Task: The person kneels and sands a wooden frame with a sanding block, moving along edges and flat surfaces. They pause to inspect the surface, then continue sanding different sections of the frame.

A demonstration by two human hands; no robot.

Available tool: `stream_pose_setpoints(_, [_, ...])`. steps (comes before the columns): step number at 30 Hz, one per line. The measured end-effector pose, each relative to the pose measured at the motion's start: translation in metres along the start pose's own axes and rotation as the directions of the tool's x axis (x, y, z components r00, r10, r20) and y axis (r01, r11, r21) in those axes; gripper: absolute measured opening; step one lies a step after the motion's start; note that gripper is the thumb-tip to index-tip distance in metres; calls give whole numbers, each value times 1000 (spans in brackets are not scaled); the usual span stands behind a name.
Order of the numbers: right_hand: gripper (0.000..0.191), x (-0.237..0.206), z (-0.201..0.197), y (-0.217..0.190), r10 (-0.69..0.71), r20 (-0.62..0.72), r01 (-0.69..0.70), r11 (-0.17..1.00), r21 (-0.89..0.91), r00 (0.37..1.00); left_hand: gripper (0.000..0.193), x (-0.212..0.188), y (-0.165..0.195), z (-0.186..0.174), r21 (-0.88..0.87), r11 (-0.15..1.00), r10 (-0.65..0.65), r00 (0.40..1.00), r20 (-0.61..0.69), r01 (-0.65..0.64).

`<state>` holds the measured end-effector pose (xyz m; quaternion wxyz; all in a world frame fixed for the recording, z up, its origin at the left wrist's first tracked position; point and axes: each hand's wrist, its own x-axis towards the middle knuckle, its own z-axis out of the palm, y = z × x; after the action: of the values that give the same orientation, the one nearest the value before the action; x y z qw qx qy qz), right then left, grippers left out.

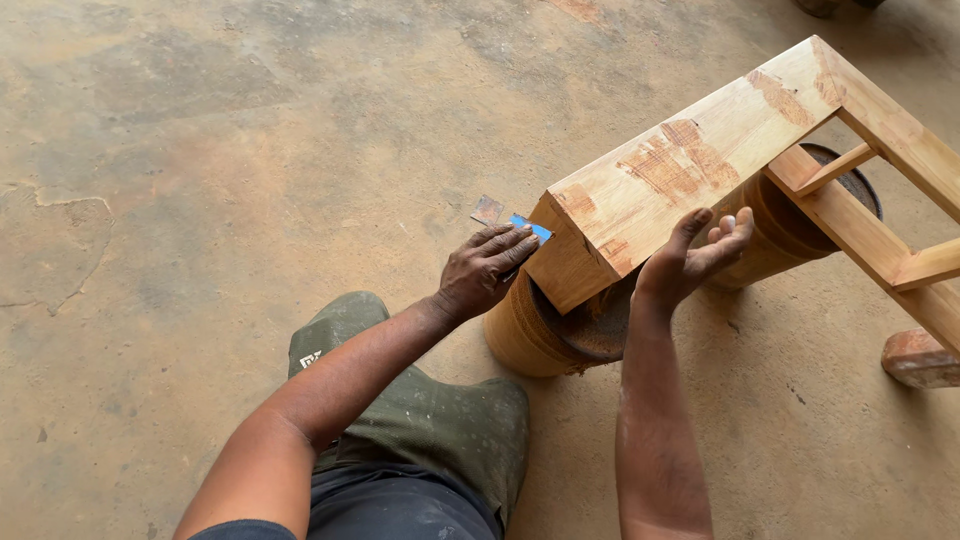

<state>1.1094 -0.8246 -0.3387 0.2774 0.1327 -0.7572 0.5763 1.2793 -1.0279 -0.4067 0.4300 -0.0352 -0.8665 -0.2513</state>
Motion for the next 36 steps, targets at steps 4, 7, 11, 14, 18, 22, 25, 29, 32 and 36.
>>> stream_pose_setpoints(4, [90, 32, 25, 6, 46, 34, -29, 918, -395, 998, 32, 16, -16, 4, 110, 957, 267, 964, 24, -268])
stream_pose_setpoints(7, [94, 39, 33, 9, 193, 66, -134, 851, -508, 979, 38, 23, -24, 10, 134, 947, 289, 956, 44, -292])
stream_pose_setpoints(11, [96, 37, 30, 12, 195, 89, -106, 800, -591, 977, 42, 29, -34, 21, 122, 933, 337, 940, 46, -340])
stream_pose_setpoints(14, [95, 38, 28, 10, 183, 115, -73, 780, -622, 976, 44, 30, -37, 27, 97, 937, 333, 942, 52, -337])
stream_pose_setpoints(18, [93, 39, 28, 5, 224, 154, -80, 776, -626, 962, 45, 24, -33, 23, 64, 954, 285, 953, 98, -292])
stream_pose_setpoints(22, [92, 39, 30, 2, 210, 168, -56, 768, -639, 963, 40, 22, -31, 14, 58, 969, 231, 962, 142, -241])
stream_pose_setpoints(25, [92, 38, 29, 3, 239, 172, -72, 755, -652, 956, 45, 28, -30, 14, 57, 935, 346, 935, 82, -351])
stream_pose_setpoints(29, [92, 37, 28, 4, 252, 179, -75, 749, -659, 951, 44, 37, -29, 17, 36, 932, 354, 925, 138, -362])
stream_pose_setpoints(32, [94, 37, 28, 2, 262, 176, -82, 742, -665, 949, 44, 38, -29, 16, 61, 923, 364, 913, 187, -380])
stream_pose_setpoints(36, [99, 36, 28, -1, 280, 184, -92, 745, -661, 942, 44, 35, -29, 19, 120, 913, 370, 916, 154, -389])
